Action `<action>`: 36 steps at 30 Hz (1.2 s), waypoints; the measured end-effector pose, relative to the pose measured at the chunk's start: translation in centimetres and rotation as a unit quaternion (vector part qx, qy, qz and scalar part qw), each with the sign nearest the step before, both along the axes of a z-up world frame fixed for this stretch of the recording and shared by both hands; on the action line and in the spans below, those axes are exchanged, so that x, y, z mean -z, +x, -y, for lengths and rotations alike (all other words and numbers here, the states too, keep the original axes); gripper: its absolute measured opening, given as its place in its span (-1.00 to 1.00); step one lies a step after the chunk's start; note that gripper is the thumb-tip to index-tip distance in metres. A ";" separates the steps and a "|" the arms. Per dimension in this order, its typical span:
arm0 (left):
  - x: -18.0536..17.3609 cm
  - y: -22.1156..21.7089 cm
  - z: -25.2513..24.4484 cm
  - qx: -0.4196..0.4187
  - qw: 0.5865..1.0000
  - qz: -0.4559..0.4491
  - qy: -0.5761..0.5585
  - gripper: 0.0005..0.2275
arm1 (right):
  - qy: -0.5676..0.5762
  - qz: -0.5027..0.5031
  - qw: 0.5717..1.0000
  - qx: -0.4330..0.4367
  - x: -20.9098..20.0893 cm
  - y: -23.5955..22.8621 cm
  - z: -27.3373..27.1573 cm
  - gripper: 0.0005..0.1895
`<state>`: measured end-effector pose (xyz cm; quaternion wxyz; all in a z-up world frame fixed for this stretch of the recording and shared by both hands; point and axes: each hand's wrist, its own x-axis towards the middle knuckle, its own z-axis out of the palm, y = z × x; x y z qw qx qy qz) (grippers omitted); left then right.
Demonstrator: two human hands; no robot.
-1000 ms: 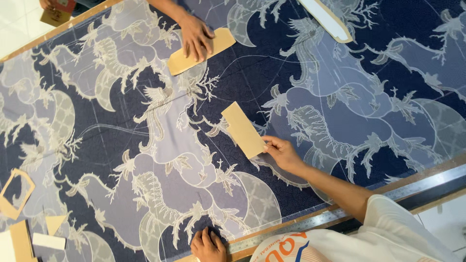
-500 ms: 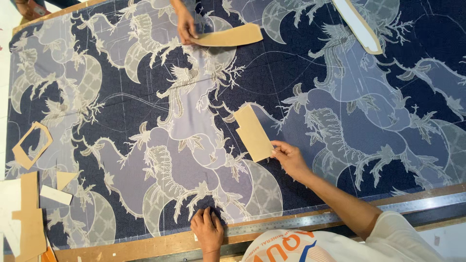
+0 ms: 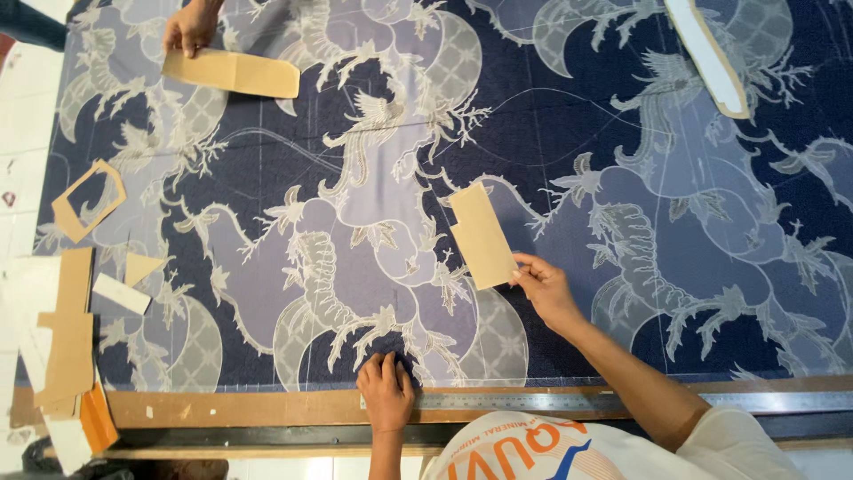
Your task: The person positions several cardboard pieces on a large patterned fabric laid out on a table. They use a metal ruler to align the pieces and adjust their placement. The person handles the cardboard pieces one at a time, ensuring they are correctly positioned on the fabric.
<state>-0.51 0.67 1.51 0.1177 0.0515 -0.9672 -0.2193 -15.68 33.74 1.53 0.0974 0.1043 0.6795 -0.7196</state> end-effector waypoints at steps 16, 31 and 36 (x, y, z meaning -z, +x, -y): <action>0.1 0.6 0.6 0.020 0.999 -0.038 0.019 -0.69 | -0.004 -0.018 1.000 0.012 -2.6 3.3 1.0 -0.67; 1.3 1.2 1.2 0.042 0.996 -0.077 0.034 -0.72 | -0.014 -0.017 0.996 0.083 -5.0 9.7 0.3 -0.68; 1.5 1.2 1.4 0.046 0.995 -0.076 0.050 -0.74 | -0.028 -0.013 0.994 0.105 -5.3 11.7 1.0 -0.67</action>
